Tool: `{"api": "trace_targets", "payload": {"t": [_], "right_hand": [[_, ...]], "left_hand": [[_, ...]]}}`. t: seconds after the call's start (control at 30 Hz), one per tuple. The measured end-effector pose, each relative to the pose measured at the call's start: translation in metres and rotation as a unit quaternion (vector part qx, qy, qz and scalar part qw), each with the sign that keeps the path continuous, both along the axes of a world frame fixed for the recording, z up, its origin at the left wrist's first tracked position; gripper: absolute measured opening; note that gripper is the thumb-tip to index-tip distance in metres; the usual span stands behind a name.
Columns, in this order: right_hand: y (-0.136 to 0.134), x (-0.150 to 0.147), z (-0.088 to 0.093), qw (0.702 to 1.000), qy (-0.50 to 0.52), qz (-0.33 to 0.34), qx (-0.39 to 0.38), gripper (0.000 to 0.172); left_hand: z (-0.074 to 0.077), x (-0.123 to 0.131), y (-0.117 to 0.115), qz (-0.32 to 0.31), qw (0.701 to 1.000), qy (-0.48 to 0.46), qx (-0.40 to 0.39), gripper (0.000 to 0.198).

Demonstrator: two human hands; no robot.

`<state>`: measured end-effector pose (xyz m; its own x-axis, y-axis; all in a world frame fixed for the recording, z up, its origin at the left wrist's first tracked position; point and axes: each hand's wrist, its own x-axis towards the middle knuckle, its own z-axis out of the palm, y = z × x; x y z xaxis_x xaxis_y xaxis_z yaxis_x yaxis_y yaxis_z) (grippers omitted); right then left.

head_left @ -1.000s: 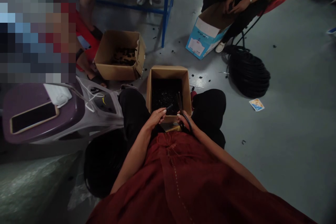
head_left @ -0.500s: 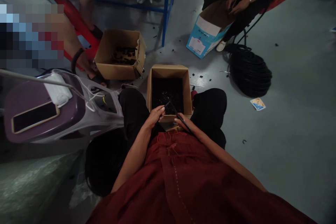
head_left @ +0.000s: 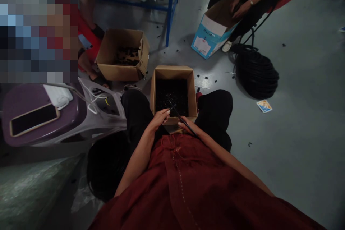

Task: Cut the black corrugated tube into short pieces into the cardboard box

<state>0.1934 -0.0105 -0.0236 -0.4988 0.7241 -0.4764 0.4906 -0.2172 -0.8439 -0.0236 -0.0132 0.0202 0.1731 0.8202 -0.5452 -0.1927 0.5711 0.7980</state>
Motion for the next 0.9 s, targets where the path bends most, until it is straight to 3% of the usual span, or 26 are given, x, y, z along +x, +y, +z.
{"api": "trace_targets", "payload": {"t": [0.27, 0.47, 0.67, 0.9], "right_hand": [[-0.002, 0.000, 0.000, 1.000, 0.005, 0.006, 0.016, 0.054], [0.000, 0.001, 0.010, 0.999, -0.032, 0.027, 0.026, 0.050], [0.001, -0.001, 0.021, 0.994, -0.064, 0.048, 0.076, 0.037], [0.002, -0.003, 0.016, 0.990, -0.087, 0.048, 0.097, 0.033]], "left_hand": [[-0.002, 0.001, 0.001, -0.040, 0.998, 0.046, -0.002, 0.053], [0.001, 0.001, 0.002, -0.077, 0.995, 0.066, 0.010, 0.042], [0.000, 0.001, 0.001, -0.069, 0.996, 0.061, -0.002, 0.042], [0.000, 0.002, 0.001, -0.047, 0.998, 0.035, -0.008, 0.038]]}}
